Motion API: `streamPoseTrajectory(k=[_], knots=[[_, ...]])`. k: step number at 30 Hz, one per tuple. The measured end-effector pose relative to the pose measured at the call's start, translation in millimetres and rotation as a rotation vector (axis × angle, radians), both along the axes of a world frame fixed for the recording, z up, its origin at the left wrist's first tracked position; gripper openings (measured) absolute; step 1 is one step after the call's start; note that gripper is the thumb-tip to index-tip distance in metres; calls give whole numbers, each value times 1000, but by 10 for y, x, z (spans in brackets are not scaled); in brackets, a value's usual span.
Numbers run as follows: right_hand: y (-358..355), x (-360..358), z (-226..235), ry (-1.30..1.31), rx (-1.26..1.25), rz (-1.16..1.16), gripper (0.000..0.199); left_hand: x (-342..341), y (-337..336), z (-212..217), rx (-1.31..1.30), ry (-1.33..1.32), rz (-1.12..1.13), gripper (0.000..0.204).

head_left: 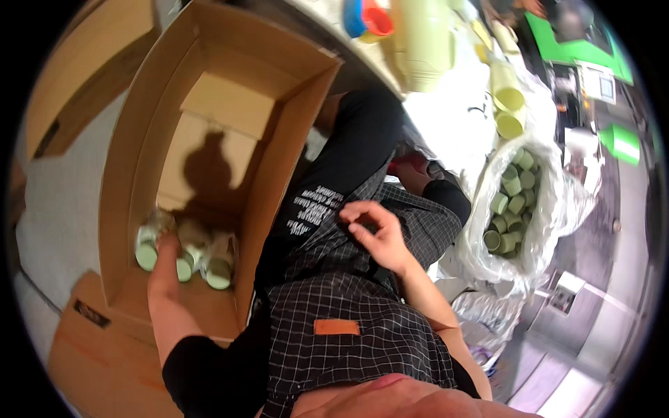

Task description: The person places a green cap on a thermos flask, slides the flask into a plastic sleeve, and puts the finished items into a cardboard box.

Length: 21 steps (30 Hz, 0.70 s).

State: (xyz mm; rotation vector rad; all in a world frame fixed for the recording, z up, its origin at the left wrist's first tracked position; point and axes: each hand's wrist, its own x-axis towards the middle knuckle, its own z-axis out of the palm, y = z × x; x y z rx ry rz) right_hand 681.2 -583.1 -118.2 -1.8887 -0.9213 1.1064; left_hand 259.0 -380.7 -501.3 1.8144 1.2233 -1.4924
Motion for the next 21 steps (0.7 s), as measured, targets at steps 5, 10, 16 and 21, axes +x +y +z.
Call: streamPoseTrajectory(k=[5, 10, 16, 21], knots=[[280, 1157, -19, -322, 213, -598, 46, 1117, 415, 751, 439, -516, -72, 56], [1090, 2210, -395, -1079, 170, -527, 102, 2647, 760, 1828, 850, -1454, -84, 48], [508, 2831, -359, -416, 243, -610, 86, 4349, 170, 3225, 584, -2010, -113, 42], [-531, 1971, 462, -384, 198, -457, 79, 4600, 50, 3648, 599, -2104, 376, 54]])
